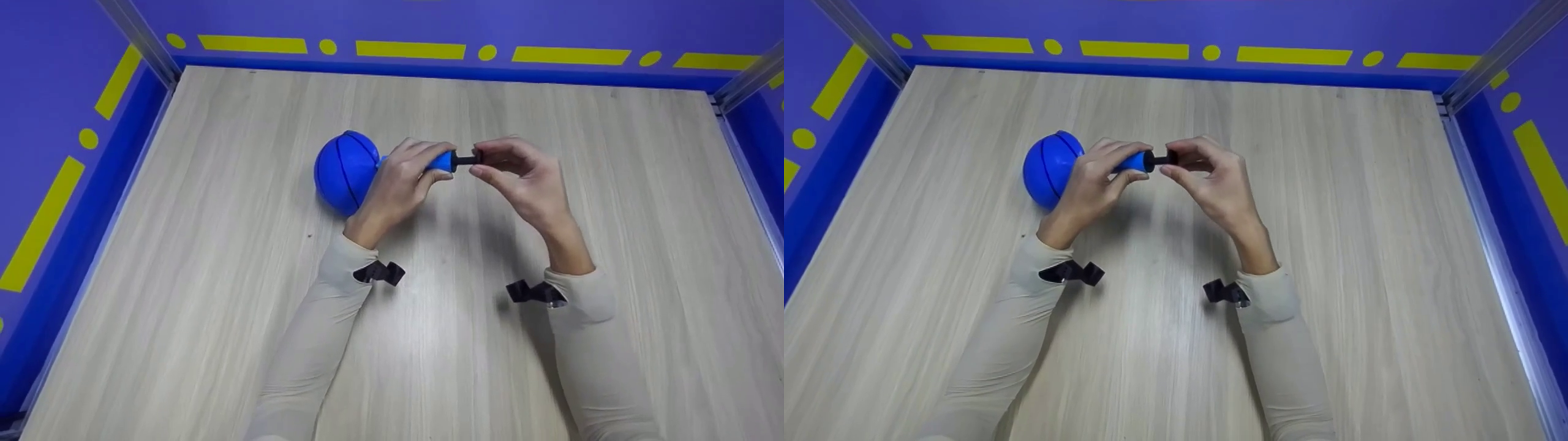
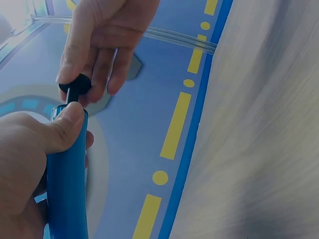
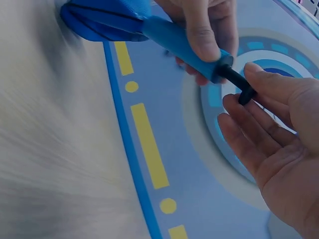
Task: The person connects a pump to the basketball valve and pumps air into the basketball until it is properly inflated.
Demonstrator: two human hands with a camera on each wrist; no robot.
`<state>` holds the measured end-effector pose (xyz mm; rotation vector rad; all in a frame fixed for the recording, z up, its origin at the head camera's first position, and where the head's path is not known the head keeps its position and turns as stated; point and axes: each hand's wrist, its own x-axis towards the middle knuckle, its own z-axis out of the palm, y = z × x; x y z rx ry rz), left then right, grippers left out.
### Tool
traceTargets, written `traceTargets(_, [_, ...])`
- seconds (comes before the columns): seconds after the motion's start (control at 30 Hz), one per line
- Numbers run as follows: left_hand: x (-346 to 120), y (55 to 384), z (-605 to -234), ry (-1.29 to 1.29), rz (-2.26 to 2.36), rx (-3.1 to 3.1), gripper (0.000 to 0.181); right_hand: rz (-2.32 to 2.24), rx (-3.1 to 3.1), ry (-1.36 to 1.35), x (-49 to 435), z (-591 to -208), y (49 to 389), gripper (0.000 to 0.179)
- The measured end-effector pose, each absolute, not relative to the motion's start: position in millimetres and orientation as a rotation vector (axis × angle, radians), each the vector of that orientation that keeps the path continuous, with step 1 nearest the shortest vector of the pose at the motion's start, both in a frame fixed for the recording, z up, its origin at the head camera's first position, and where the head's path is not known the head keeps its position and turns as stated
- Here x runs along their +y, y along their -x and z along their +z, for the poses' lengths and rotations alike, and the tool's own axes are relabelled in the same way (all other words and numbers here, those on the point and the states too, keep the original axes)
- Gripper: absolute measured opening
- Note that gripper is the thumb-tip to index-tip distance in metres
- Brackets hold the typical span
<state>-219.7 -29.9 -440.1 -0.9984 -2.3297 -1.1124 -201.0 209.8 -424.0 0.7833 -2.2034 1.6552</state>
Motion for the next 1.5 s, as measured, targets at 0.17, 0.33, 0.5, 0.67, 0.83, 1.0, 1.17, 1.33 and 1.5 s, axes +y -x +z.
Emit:
traceTargets(0.17, [-38.8, 222.7, -438.9, 0.948, -1.104, -2.315, 0.037, 1.681, -2.147, -0.673, 230.5, -410.5, 198.2, 0.028])
traceTargets(0.33, [-40.9, 223.4, -437.1, 0.922, -1.097, -2.304, 0.037, 1.83, -1.994, -0.591, 246.0, -406.2, 199.4, 0.029])
traceTargets(0.5, [-31.5, 220.5, -438.1, 0.926, -1.069, -2.299, 0.037, 1.784, -2.049, -0.608, 235.3, -412.9, 203.5, 0.026])
traceTargets(0.67, [-17.9, 215.4, -442.4, 0.947, -1.051, -2.306, 0.035, 1.792, -2.104, -0.668, 214.8, -425.8, 206.1, 0.023])
traceTargets(0.83, [-15.7, 213.8, -445.4, 0.972, -1.064, -2.309, 0.034, 1.842, -2.106, -0.716, 201.0, -434.1, 205.1, 0.025])
traceTargets(1.0, [-22.7, 216.1, -444.8, 1.0, -1.089, -2.297, 0.035, 1.725, -2.184, -0.748, 203.5, -430.7, 201.9, 0.029])
traceTargets(1.17, [-27.6, 219.2, -441.7, 1.0, -1.11, -2.295, 0.036, 1.628, -2.21, -0.735, 219.8, -418.6, 198.9, 0.029])
traceTargets(1.33, [-35.6, 222.7, -439.3, 0.941, -1.107, -2.299, 0.037, 1.711, -2.084, -0.616, 241.8, -409.4, 197.4, 0.029])
traceTargets(1.5, [-36.2, 223.2, -439.0, 0.944, -1.1, -2.285, 0.036, 1.814, -1.999, -0.572, 243.7, -408.7, 199.5, 0.027])
